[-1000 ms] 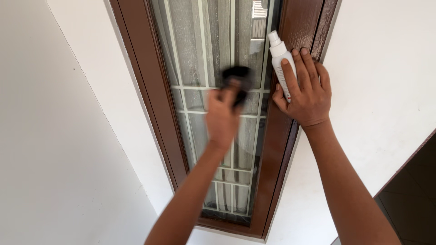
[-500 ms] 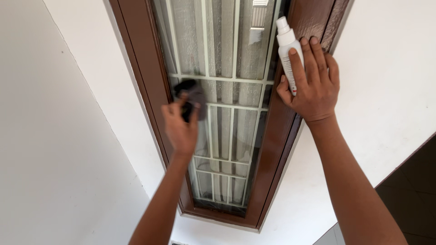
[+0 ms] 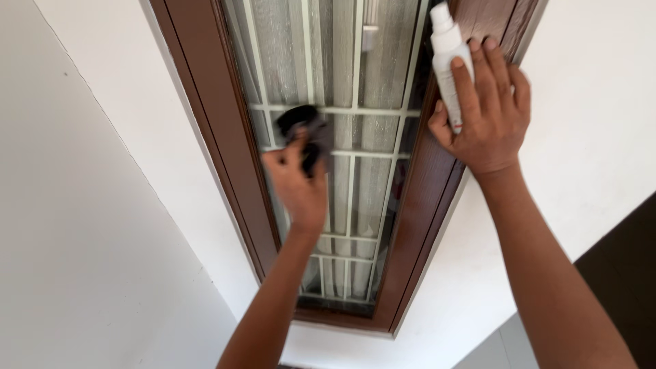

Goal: The person cleans a vertical window with a brown frame and a white grid pattern. They spray a cleaning solution from a white bottle onto the glass and wipe the surface with a dark cloth, working methodically across the panes.

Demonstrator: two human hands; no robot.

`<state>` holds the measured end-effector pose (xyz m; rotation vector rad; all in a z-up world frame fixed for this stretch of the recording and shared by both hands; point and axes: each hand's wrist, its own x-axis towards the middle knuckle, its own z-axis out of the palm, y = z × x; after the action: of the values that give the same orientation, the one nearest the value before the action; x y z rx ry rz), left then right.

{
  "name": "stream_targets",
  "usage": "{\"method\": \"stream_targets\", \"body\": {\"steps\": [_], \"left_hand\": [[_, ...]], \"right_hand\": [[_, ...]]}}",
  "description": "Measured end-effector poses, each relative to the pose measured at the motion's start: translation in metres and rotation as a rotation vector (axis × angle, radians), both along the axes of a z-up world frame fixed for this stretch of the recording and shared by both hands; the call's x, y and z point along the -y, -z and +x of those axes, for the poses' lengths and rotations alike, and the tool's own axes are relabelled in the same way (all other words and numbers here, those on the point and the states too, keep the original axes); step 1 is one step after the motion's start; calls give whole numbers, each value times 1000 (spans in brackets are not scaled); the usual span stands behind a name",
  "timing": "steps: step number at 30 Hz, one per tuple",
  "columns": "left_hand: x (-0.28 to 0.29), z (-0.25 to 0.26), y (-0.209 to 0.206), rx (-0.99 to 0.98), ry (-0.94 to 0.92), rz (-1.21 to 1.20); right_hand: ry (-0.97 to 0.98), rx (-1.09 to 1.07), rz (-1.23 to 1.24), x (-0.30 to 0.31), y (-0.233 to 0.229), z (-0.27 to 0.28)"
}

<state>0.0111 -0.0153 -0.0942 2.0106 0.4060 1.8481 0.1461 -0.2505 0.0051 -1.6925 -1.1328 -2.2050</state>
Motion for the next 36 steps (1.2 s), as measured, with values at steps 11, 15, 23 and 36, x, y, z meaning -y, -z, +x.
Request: {"method": "stream_targets", "body": {"steps": [11, 15, 23, 36], "left_hand": [[27, 17, 46, -109, 266, 253], [-15, -6, 67, -162, 220, 168], [-56, -42, 68, -107, 164, -114], [34, 2, 79, -168, 416, 57]], "right_hand": [[-57, -159, 76, -12, 27, 11], [-207, -334, 112, -24, 97, -11], [-316, -562, 241, -54, 203, -65], [-354, -816, 373, -63, 233, -84]]}}
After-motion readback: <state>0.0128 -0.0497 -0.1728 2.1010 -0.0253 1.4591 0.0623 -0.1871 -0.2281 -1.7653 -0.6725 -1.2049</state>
